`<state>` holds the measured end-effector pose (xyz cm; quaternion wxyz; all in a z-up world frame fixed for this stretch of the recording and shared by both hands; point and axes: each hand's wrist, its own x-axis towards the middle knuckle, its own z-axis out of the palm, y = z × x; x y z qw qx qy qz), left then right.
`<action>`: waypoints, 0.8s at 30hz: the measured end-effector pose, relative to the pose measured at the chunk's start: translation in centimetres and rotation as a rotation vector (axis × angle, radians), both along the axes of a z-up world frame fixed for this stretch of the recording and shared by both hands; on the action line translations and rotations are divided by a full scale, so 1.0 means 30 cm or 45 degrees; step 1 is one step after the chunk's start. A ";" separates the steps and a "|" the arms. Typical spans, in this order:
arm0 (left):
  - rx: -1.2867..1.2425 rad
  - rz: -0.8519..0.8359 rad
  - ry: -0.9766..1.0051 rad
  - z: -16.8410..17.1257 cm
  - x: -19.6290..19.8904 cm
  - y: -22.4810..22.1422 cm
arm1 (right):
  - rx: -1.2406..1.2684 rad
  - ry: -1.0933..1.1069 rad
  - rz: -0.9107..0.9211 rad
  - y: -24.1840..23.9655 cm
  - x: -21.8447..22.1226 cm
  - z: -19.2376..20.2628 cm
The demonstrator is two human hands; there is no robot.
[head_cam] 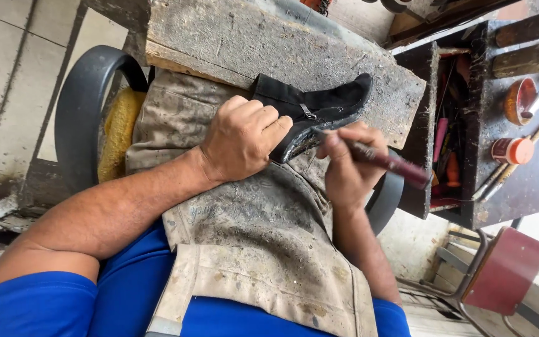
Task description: Trimming the edge of a shoe sole using a hand tool at a repair bench.
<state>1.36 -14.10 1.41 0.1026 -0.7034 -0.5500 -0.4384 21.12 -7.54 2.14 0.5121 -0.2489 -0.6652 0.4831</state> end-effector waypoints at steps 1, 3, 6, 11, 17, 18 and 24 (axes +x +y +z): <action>0.010 0.021 0.019 -0.006 0.007 -0.002 | 0.021 -0.018 0.006 -0.021 -0.009 0.014; 0.013 0.024 0.027 0.008 0.017 -0.004 | -0.004 -0.006 0.075 -0.013 0.015 0.017; 0.026 0.008 0.053 0.031 0.019 0.008 | 0.041 0.013 0.096 0.031 0.020 0.021; 0.008 -0.015 0.073 0.070 0.023 -0.002 | 0.072 -0.032 0.151 0.003 0.012 0.084; -0.052 -0.042 0.052 0.146 0.020 0.013 | 0.040 0.083 0.395 0.001 -0.008 0.184; -0.092 -0.064 0.028 0.166 0.018 0.015 | 0.022 0.136 0.437 0.022 0.003 0.175; -0.206 -0.113 0.005 0.236 0.026 0.023 | 0.103 0.209 0.399 0.106 0.017 0.142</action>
